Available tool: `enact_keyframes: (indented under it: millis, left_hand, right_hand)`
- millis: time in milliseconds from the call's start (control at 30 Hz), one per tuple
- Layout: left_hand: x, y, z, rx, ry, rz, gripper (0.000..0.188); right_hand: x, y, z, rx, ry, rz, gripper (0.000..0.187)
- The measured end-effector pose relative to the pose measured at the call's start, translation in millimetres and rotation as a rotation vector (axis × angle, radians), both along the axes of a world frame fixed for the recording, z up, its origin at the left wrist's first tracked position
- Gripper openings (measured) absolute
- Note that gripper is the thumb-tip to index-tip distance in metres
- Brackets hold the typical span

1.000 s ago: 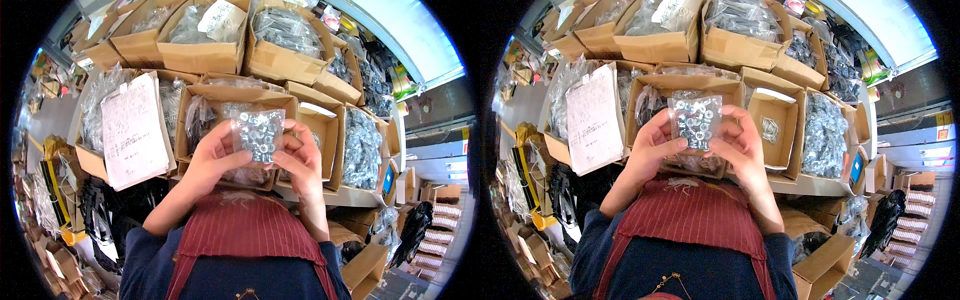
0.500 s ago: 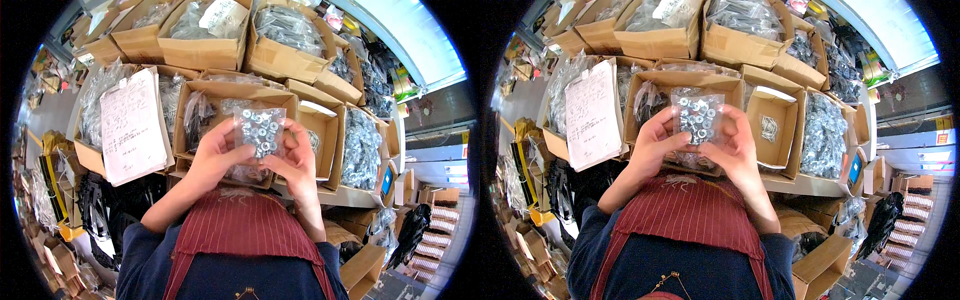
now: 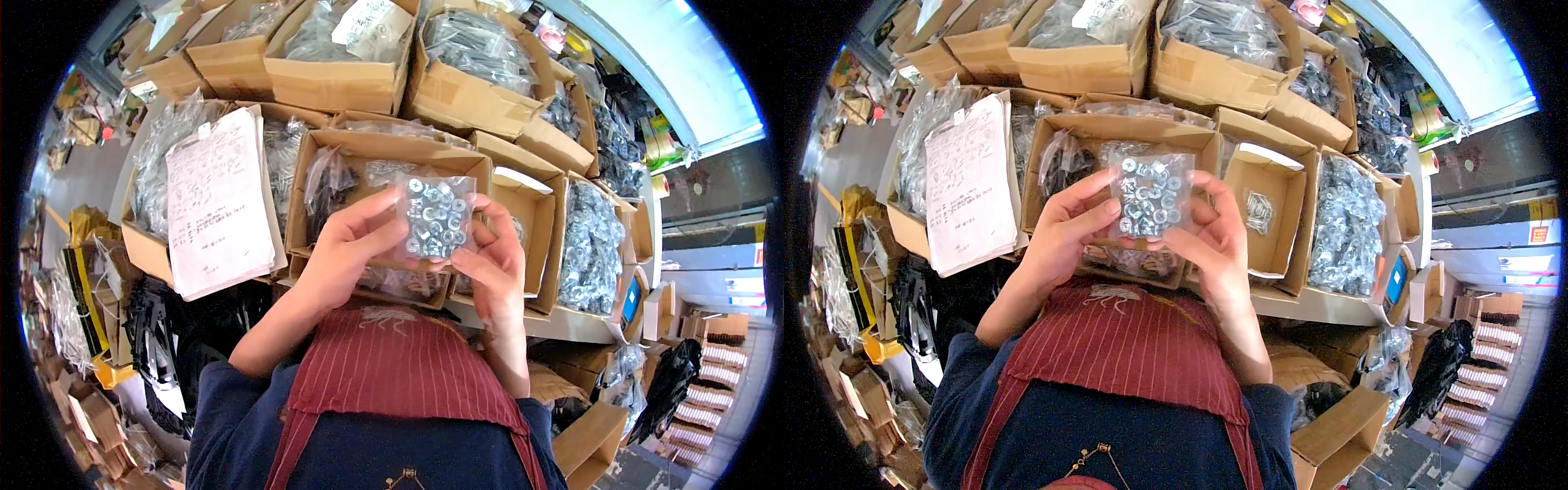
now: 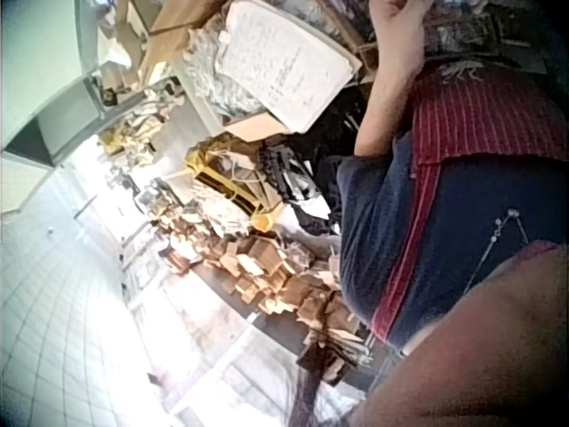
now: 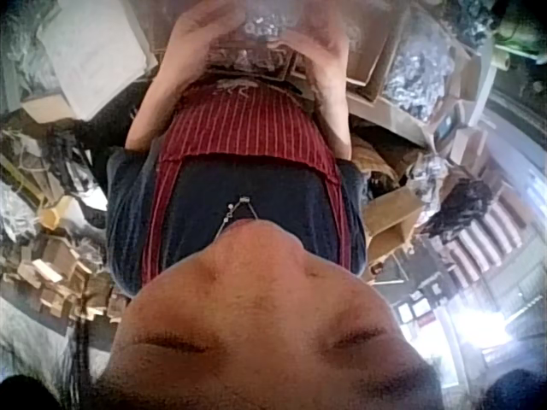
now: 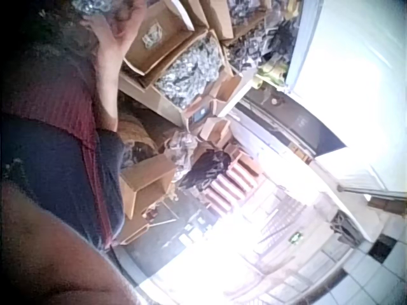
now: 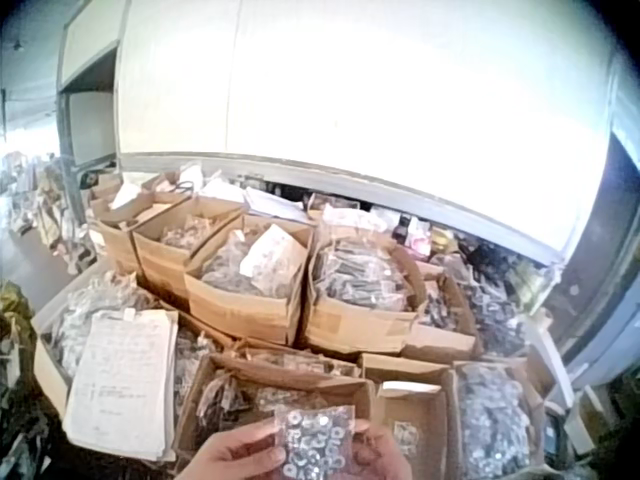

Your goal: The person sorts small hardware components, including screws and black plastic caps, from cardboard boxes into clear plastic bags. They handle the items one by one, placing them into bags and occasionally checking a document on the table.

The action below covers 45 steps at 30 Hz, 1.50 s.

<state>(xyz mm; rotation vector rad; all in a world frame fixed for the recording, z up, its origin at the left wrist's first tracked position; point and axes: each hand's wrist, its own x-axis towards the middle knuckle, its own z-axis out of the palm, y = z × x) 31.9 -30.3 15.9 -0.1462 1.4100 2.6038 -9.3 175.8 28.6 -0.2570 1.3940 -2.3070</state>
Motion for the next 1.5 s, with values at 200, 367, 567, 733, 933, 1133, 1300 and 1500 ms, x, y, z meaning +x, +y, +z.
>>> enact_keyframes:
  millis: [200, 367, 567, 733, 933, 1133, 1300, 1500]
  left_hand:
    - [-1, 1, -4, 0.022, -0.018, 0.0, 0.049]
    - [-1, 3, 3, 0.079, -0.041, 0.007, 0.051]
    - [-1, 3, -1, 0.036, 0.07, -0.033, 0.065]
    - [0, 7, 3, 0.007, 0.063, -0.005, 0.068]
    - [-3, 8, -4, -0.041, 0.105, -0.017, 0.064]
    - [-3, 14, 5, 0.007, 0.077, -0.039, 0.057]
    - [-3, 15, 4, -0.027, 0.079, -0.005, 0.056]
    - [-3, 15, 3, -0.066, 0.101, -0.004, 0.055]
  right_hand:
    - [1, -1, 2, 0.002, 0.011, 0.002, 0.067]
    - [1, -3, -3, 0.049, 0.063, -0.028, 0.068]
    - [0, -5, -2, 0.05, 0.074, -0.063, 0.067]
    - [-1, -3, -6, 0.069, 0.114, -0.05, 0.067]
    - [0, -4, -4, 0.078, 0.111, -0.052, 0.068]
    - [0, -2, -6, 0.086, 0.152, -0.022, 0.068]
    - [3, -6, -2, 0.085, 0.149, -0.015, 0.067]
    - [2, -5, -2, 0.091, 0.166, -0.011, 0.064]
